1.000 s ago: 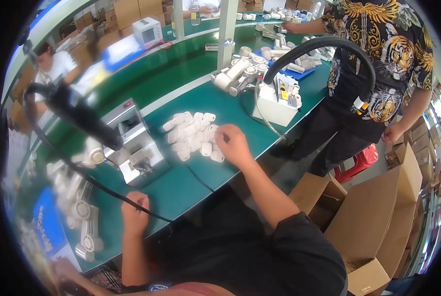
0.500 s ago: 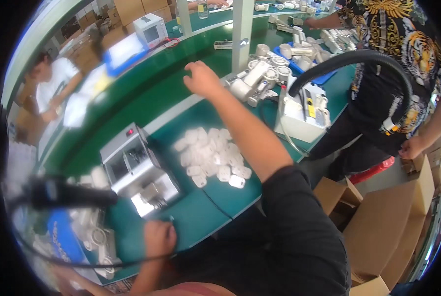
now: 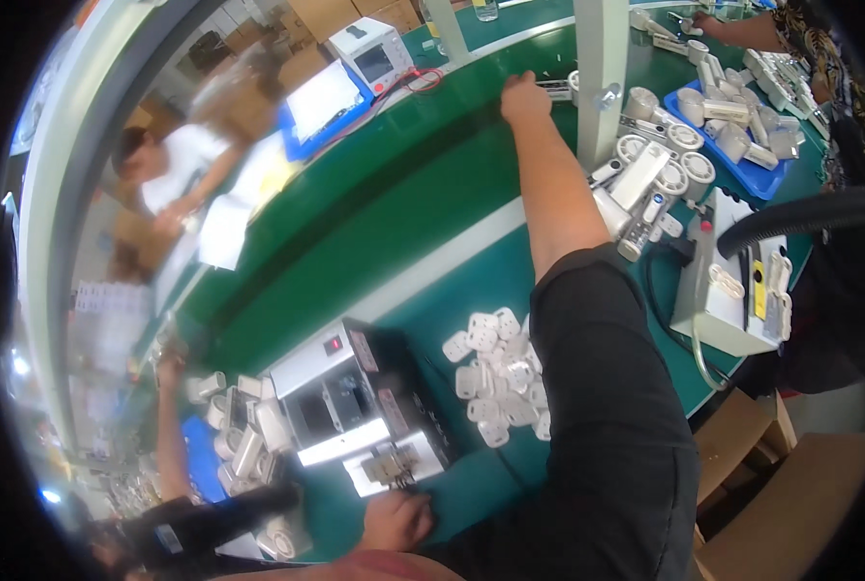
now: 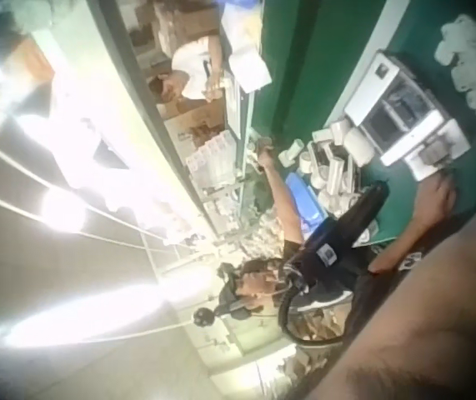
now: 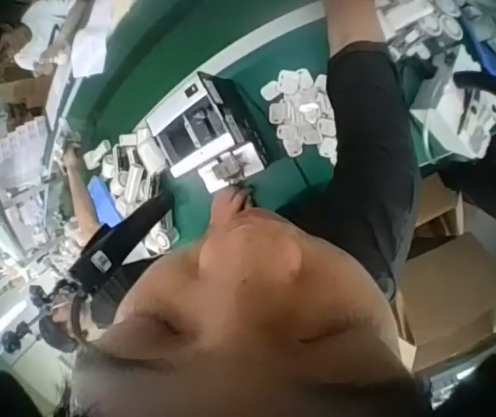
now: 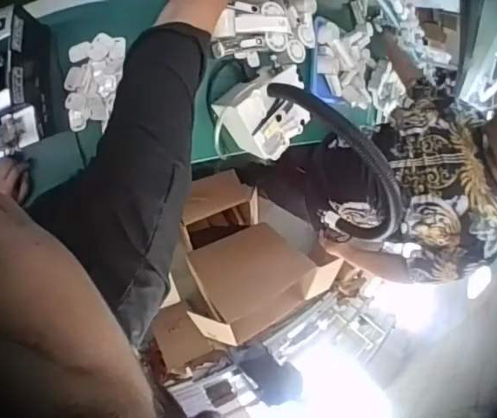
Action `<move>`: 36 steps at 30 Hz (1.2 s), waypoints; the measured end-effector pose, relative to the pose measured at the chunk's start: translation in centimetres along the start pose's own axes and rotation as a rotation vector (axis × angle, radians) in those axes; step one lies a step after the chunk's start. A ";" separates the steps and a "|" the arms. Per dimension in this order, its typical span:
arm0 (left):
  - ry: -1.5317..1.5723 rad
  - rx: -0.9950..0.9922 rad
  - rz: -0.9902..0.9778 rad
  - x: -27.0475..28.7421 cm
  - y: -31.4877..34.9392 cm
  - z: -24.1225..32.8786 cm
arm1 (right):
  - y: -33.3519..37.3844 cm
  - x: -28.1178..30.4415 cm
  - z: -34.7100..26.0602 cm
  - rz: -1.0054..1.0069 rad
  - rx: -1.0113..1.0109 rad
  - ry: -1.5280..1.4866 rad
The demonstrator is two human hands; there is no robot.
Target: The recorder is assembling electronic power adapters, using a power screwdriver to secure components.
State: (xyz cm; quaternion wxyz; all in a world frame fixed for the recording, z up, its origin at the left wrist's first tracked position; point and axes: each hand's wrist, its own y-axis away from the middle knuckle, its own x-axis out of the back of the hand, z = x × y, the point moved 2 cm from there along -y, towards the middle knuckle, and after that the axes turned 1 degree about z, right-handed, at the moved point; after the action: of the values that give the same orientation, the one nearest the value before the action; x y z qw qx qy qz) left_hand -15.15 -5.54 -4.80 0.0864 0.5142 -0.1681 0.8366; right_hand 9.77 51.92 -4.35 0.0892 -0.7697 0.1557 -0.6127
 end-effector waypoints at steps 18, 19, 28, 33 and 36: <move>0.228 -0.101 0.390 0.5 2.6 1.3 | 42.4 28.2 -0.1 -0.338 0.564 -1.156; 0.231 -0.116 0.391 0.7 2.1 2.4 | 44.0 27.7 -0.5 -0.294 0.686 -1.111; 0.803 0.164 0.390 0.2 -0.9 5.6 | 48.1 23.8 -3.8 -0.292 0.726 -1.448; 0.939 -0.016 0.605 0.3 0.0 3.6 | 44.6 17.5 7.7 -0.018 0.264 -0.501; 1.105 -0.015 0.668 0.3 -0.2 3.7 | 44.8 16.2 8.5 0.037 0.265 -0.549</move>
State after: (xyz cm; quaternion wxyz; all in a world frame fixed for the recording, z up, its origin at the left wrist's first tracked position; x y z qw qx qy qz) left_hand -12.11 -6.76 -2.95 -0.1014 -0.0728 -0.2559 0.9586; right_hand 15.42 3.94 -6.20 0.2387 -0.8852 0.0584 -0.3949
